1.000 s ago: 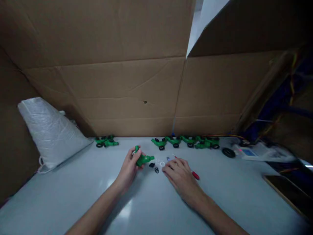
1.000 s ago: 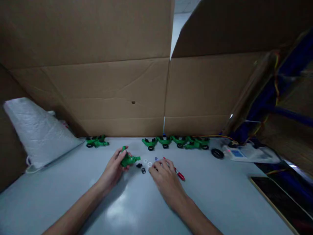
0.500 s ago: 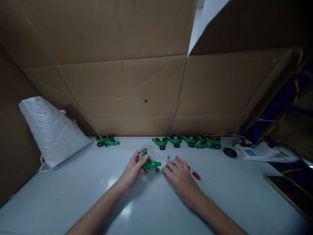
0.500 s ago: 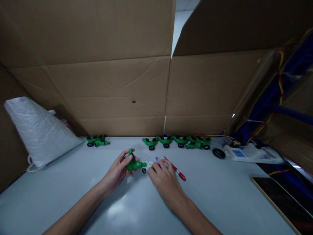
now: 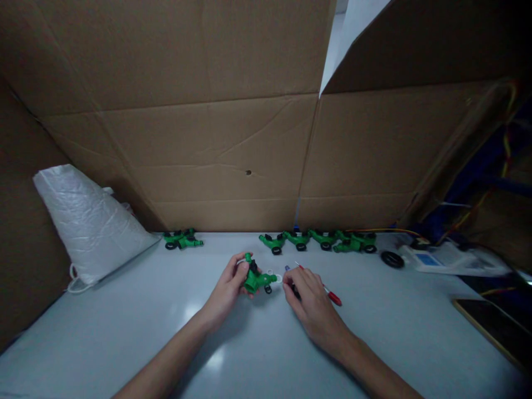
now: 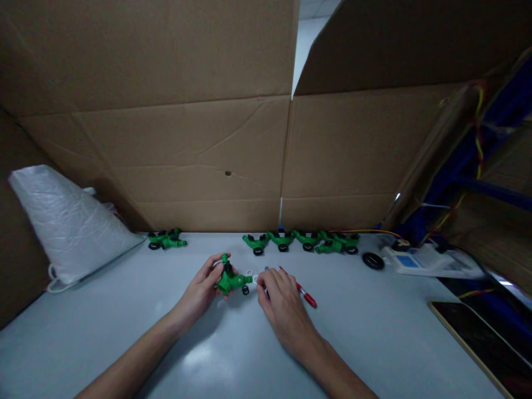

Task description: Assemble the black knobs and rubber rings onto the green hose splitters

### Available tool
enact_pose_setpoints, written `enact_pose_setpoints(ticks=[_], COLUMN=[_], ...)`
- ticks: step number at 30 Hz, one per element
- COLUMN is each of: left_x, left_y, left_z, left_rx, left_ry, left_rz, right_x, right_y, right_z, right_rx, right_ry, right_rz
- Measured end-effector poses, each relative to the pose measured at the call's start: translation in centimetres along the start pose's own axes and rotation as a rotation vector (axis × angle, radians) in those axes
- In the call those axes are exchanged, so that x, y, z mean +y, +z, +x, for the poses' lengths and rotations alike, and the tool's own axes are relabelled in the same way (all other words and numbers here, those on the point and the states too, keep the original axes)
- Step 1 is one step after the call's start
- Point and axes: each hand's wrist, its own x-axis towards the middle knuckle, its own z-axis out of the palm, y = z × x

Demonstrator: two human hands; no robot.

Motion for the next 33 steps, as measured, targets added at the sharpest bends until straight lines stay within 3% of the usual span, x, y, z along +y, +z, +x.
enact_pose_setpoints(ticks=[10,16,23,33], left_x=[-0.3,0.2,0.4,0.8], left_y=[0.2,0.8,1.3,2.1], left_z=[-0.1,-0.7,-1.4,-2.5], left_rx=[-0.059,-0.084,-0.103,-0.096], left_ry=[0.063,0.114,0.162,0.172], left_rz=[0.088,0.141,0.191,0.295], right_x=[-0.6,-0.8,-1.3,-1.6], right_y=[-1.1,-1.4,-1.0,-0.2], right_z=[0.6,0.6,1.2,0.6], right_rx=[0.047,0.086,0.106,0.134], right_ry=[0.080,0.277,0.426,0.400], right_rz=[0.283,0.477,0.861,0.865])
